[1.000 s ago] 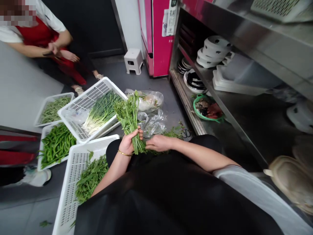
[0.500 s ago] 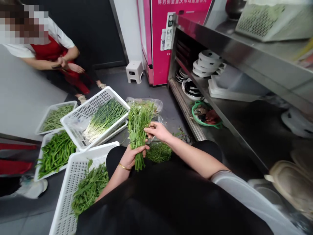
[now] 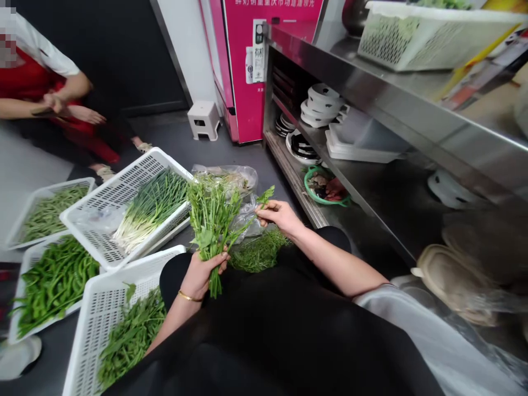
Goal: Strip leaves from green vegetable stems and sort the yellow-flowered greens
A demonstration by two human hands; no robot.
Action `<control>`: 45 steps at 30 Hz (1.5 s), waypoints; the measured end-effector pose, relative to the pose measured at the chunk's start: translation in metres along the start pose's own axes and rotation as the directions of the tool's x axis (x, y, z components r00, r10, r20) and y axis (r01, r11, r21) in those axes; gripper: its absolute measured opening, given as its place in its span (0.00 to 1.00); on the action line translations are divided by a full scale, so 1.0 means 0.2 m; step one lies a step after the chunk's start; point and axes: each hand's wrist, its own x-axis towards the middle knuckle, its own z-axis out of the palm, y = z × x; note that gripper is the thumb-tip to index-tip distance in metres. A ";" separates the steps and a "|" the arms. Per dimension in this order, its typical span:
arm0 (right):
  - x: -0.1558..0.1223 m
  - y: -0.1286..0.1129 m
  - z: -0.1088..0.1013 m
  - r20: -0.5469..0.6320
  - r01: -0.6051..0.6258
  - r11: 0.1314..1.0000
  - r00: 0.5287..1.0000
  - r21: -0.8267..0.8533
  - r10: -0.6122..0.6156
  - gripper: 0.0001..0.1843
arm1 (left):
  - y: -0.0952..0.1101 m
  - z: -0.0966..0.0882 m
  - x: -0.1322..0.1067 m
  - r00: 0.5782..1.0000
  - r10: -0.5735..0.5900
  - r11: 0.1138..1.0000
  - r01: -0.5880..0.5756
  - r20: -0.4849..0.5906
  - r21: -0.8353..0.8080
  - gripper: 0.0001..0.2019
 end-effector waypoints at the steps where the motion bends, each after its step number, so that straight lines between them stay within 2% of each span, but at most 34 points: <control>1: 0.00 -0.01 -0.02 -0.006 0.010 1.000 1.000 -0.015 -0.010 0.14 | 0.00 0.00 0.00 1.000 0.006 1.000 -0.006 0.009 0.007 0.10; 5: -0.01 -0.07 -0.13 -0.107 0.056 0.998 0.993 -0.031 -0.059 0.13 | 0.00 0.01 0.01 1.000 0.015 0.999 -0.016 0.027 0.036 0.10; 8: 0.01 -0.09 -0.25 -0.121 0.044 0.999 0.992 -0.032 -0.047 0.12 | 0.01 0.01 0.01 1.000 -0.002 0.998 0.000 0.020 0.065 0.10; 10: 0.01 -0.09 -0.35 -0.196 0.030 0.999 0.980 -0.037 -0.037 0.12 | 0.03 0.01 0.01 0.999 -0.022 0.998 0.020 0.025 0.068 0.10; 12: 0.00 -0.07 -0.42 -0.302 0.043 0.986 0.949 -0.161 -0.090 0.13 | 0.04 0.01 0.01 0.999 -0.045 0.998 0.043 0.031 0.050 0.10; 13: -0.01 -0.05 -0.44 -0.310 0.060 0.951 0.937 -0.304 -0.159 0.13 | 0.04 0.01 0.01 0.998 -0.059 0.998 0.058 0.031 0.033 0.10; 14: -0.03 -0.04 -0.44 -0.258 0.095 0.872 0.935 -0.481 -0.244 0.13 | 0.04 0.02 0.01 0.997 -0.075 0.997 0.074 0.029 0.014 0.10; 15: -0.06 -0.03 -0.42 -0.136 0.160 0.741 0.937 -0.652 -0.321 0.13 | 0.04 0.02 0.02 0.996 -0.090 0.996 0.090 0.026 -0.003 0.11; 16: -0.08 -0.03 -0.38 0.039 0.263 0.577 0.928 -0.773 -0.370 0.12 | 0.03 0.02 0.03 0.995 -0.099 0.995 0.099 0.023 -0.017 0.11; 17: -0.10 -0.03 -0.32 0.227 0.387 0.412 0.894 -0.825 -0.385 0.11 | 0.03 0.03 0.03 0.995 -0.101 0.995 0.101 0.019 -0.026 0.10; 18: -0.12 -0.03 -0.26 0.395 0.508 0.276 0.839 -0.816 -0.374 0.12 | 0.02 0.03 0.04 0.995 -0.098 0.995 0.098 0.019 -0.028 0.10; 19: -0.12 -0.04 -0.20 0.509 0.593 0.173 0.781 -0.787 -0.363 0.13 | 0.02 0.03 0.04 0.995 -0.094 0.995 0.095 0.024 -0.025 0.10; 21: -0.08 -0.05 -0.12 0.644 0.685 0.026 0.697 -0.728 -0.314 0.14 | 0.02 0.03 0.03 0.995 -0.092 0.995 0.093 0.050 -0.025 0.10; 22: -0.05 -0.05 -0.10 0.685 0.707 -0.022 0.676 -0.707 -0.270 0.15 | 0.02 0.03 0.02 0.993 -0.097 0.994 0.100 0.069 -0.034 0.10; 24: 0.00 -0.05 -0.10 0.738 0.739 -0.063 0.657 -0.671 -0.153 0.16 | 0.03 0.01 0.00 0.988 -0.108 0.991 0.117 0.112 -0.072 0.13; 26: 0.02 -0.05 -0.13 0.738 0.736 -0.060 0.671 -0.675 -0.075 0.18 | 0.03 -0.02 -0.02 0.981 -0.124 0.984 0.141 0.147 -0.111 0.18; 28: 0.02 -0.09 -0.17 0.681 0.678 -0.068 0.727 -0.732 -0.081 0.19 | 0.02 -0.06 -0.02 0.974 -0.161 0.975 0.182 0.159 -0.124 0.22; 30: 0.00 -0.14 -0.20 0.615 0.609 -0.082 0.783 -0.789 -0.097 0.19 | 0.00 -0.08 -0.01 0.971 -0.199 0.968 0.215 0.130 -0.128 0.23; 32: -0.03 -0.19 -0.21 0.575 0.569 -0.096 0.816 -0.817 -0.058 0.18 | -0.02 -0.09 0.01 0.979 -0.194 0.968 0.201 0.065 -0.149 0.20; 36: -0.08 -0.21 -0.22 0.552 0.557 -0.102 0.831 -0.824 0.075 0.17 | -0.03 -0.07 0.05 0.992 -0.118 0.975 0.108 -0.039 -0.194 0.13; 40: -0.14 -0.13 -0.23 0.520 0.523 -0.044 0.852 -0.851 0.069 0.16 | -0.02 -0.06 0.05 0.992 -0.045 0.994 0.032 -0.121 -0.101 0.12; 42: -0.14 -0.07 -0.25 0.492 0.491 0.084 0.870 -0.867 0.002 0.15 | -0.01 -0.06 0.04 0.989 0.011 1.000 -0.014 -0.149 -0.014 0.12; 44: -0.13 -0.01 -0.27 0.371 0.391 0.356 0.920 -0.848 -0.127 0.15 | 0.00 -0.05 0.02 0.986 0.046 0.998 -0.039 -0.162 0.044 0.13; 45: -0.11 0.01 -0.29 0.249 0.316 0.522 0.948 -0.792 -0.197 0.16 | 0.00 -0.04 0.02 0.984 0.055 0.997 -0.045 -0.171 0.060 0.13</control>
